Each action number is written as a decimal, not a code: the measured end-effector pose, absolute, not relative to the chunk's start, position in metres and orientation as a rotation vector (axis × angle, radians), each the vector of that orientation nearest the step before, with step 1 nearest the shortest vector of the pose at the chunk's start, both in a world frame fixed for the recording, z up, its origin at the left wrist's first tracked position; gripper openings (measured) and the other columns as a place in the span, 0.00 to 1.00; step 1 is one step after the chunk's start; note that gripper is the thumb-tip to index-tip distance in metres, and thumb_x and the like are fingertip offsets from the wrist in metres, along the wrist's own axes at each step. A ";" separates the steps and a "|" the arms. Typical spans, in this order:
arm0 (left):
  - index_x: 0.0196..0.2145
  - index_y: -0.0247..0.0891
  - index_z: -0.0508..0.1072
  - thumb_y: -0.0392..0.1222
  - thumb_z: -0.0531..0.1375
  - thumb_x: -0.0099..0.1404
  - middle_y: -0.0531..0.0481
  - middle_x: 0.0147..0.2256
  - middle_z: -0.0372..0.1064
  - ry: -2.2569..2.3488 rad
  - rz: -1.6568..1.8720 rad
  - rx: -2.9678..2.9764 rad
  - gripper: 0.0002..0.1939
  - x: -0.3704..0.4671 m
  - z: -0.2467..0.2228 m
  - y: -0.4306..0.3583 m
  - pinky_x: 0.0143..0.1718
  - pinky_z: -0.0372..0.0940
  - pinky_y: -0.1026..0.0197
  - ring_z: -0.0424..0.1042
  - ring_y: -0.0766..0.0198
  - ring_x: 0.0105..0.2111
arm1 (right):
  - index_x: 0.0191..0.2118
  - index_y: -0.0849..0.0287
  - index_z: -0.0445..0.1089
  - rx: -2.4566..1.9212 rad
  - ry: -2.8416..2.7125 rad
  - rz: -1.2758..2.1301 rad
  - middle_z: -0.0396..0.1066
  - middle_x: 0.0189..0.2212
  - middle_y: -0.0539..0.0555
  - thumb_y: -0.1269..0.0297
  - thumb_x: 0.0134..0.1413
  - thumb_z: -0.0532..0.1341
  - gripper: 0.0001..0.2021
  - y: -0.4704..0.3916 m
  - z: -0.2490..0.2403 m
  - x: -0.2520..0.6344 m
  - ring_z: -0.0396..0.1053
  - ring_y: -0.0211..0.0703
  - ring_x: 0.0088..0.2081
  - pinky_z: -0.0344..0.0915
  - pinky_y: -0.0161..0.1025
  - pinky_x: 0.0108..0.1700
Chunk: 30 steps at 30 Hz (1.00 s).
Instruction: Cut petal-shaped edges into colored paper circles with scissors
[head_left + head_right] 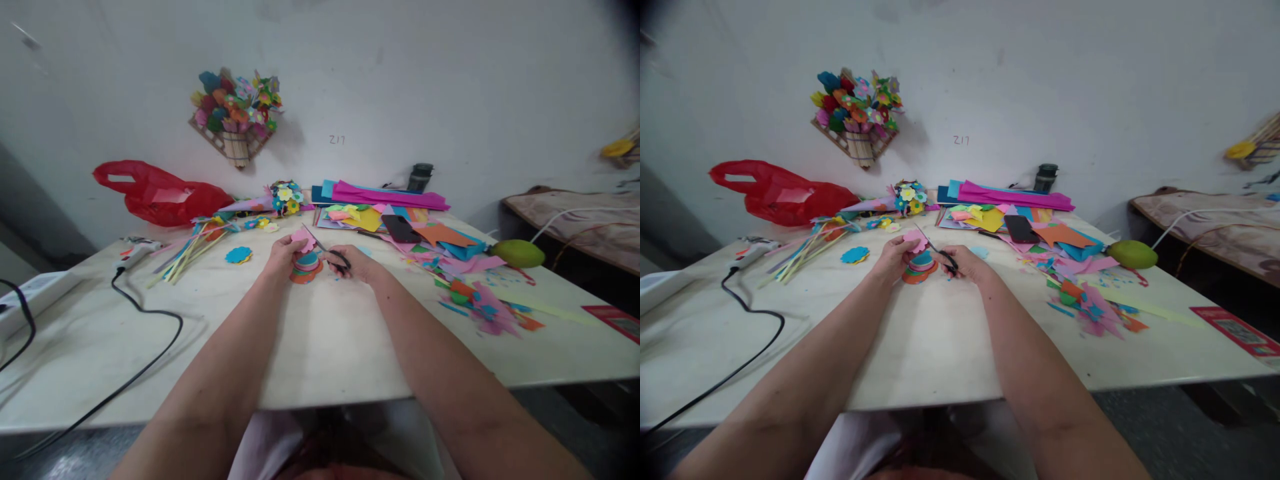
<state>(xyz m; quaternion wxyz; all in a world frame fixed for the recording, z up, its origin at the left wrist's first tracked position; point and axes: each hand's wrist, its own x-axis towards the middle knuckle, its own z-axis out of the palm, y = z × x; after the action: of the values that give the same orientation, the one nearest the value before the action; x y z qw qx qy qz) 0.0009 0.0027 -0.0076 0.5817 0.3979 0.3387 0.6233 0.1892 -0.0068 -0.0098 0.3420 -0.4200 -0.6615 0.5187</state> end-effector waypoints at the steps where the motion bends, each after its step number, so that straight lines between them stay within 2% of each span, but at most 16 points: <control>1: 0.29 0.34 0.73 0.34 0.73 0.45 0.49 0.26 0.73 0.792 1.456 0.930 0.15 0.001 -0.008 0.003 0.35 0.72 0.58 0.76 0.62 0.28 | 0.31 0.61 0.70 -1.091 -1.722 1.351 0.66 0.18 0.46 0.55 0.56 0.65 0.14 -0.006 -0.010 0.189 0.61 0.30 0.15 0.46 0.29 0.13; 9: 0.27 0.34 0.72 0.34 0.72 0.44 0.48 0.27 0.74 0.799 1.460 0.911 0.14 0.000 -0.008 0.004 0.33 0.71 0.60 0.74 0.64 0.26 | 0.29 0.60 0.67 -1.099 -1.731 1.339 0.66 0.18 0.47 0.55 0.56 0.66 0.14 -0.003 -0.013 0.189 0.61 0.30 0.15 0.46 0.29 0.13; 15: 0.30 0.35 0.71 0.34 0.73 0.44 0.48 0.28 0.74 0.801 1.464 0.903 0.16 0.000 -0.007 0.002 0.36 0.72 0.59 0.75 0.64 0.28 | 0.28 0.60 0.67 -1.096 -1.733 1.346 0.66 0.17 0.47 0.54 0.55 0.66 0.15 -0.001 -0.015 0.190 0.61 0.30 0.15 0.46 0.28 0.12; 30: 0.29 0.32 0.74 0.33 0.72 0.43 0.46 0.28 0.76 0.729 1.473 0.896 0.14 0.000 -0.009 0.004 0.37 0.73 0.58 0.76 0.61 0.29 | 0.33 0.64 0.71 -1.061 -1.699 1.404 0.68 0.19 0.49 0.53 0.58 0.64 0.16 -0.015 -0.002 0.190 0.62 0.30 0.15 0.49 0.28 0.13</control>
<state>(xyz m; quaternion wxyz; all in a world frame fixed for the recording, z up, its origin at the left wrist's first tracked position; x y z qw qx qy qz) -0.0002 0.0040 -0.0090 0.5928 0.3855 0.3135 0.6337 0.1902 -0.0152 -0.0019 0.3409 -0.4078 -0.6529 0.5396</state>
